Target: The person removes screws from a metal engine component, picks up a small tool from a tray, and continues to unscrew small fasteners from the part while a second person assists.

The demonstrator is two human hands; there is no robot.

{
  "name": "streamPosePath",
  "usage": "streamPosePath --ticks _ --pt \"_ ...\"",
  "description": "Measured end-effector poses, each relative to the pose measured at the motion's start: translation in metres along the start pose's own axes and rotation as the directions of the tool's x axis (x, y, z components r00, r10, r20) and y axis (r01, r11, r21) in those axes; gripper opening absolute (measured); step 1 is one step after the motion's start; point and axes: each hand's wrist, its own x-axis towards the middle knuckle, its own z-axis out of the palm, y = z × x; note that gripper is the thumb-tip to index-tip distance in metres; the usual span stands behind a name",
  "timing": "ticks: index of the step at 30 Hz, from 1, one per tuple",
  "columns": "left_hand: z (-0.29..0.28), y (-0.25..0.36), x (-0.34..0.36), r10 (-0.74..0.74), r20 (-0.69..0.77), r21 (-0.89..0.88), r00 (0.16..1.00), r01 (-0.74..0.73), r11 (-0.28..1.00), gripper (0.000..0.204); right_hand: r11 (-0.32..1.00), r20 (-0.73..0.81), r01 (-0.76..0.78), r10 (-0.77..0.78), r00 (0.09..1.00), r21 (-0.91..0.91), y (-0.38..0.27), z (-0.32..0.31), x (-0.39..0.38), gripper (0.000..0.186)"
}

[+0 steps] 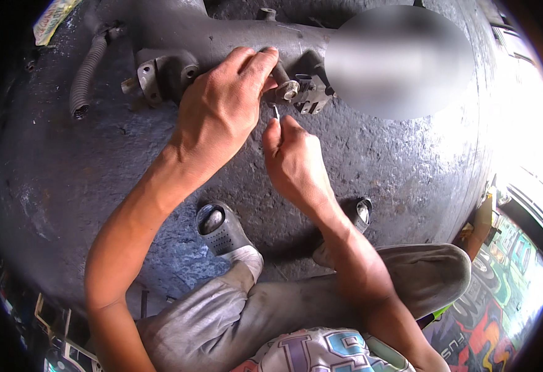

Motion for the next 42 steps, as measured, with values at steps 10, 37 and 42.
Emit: streamPosePath --ticks 10,37,42 --pt "0.005 -0.002 -0.003 -0.014 -0.034 -0.089 0.999 0.011 0.996 0.036 0.912 0.04 0.178 -0.176 0.984 -0.37 0.008 -0.011 0.007 0.027" --pt "-0.013 0.005 0.022 0.149 0.112 0.053 0.982 -0.156 0.986 0.015 0.976 -0.113 0.219 -0.219 0.969 -0.008 0.064 0.04 0.033 0.032" --pt "-0.027 -0.001 0.018 0.122 0.193 0.097 0.974 -0.143 0.985 0.009 0.952 0.159 0.213 -0.18 0.971 -0.222 0.026 0.0 0.0 0.033"
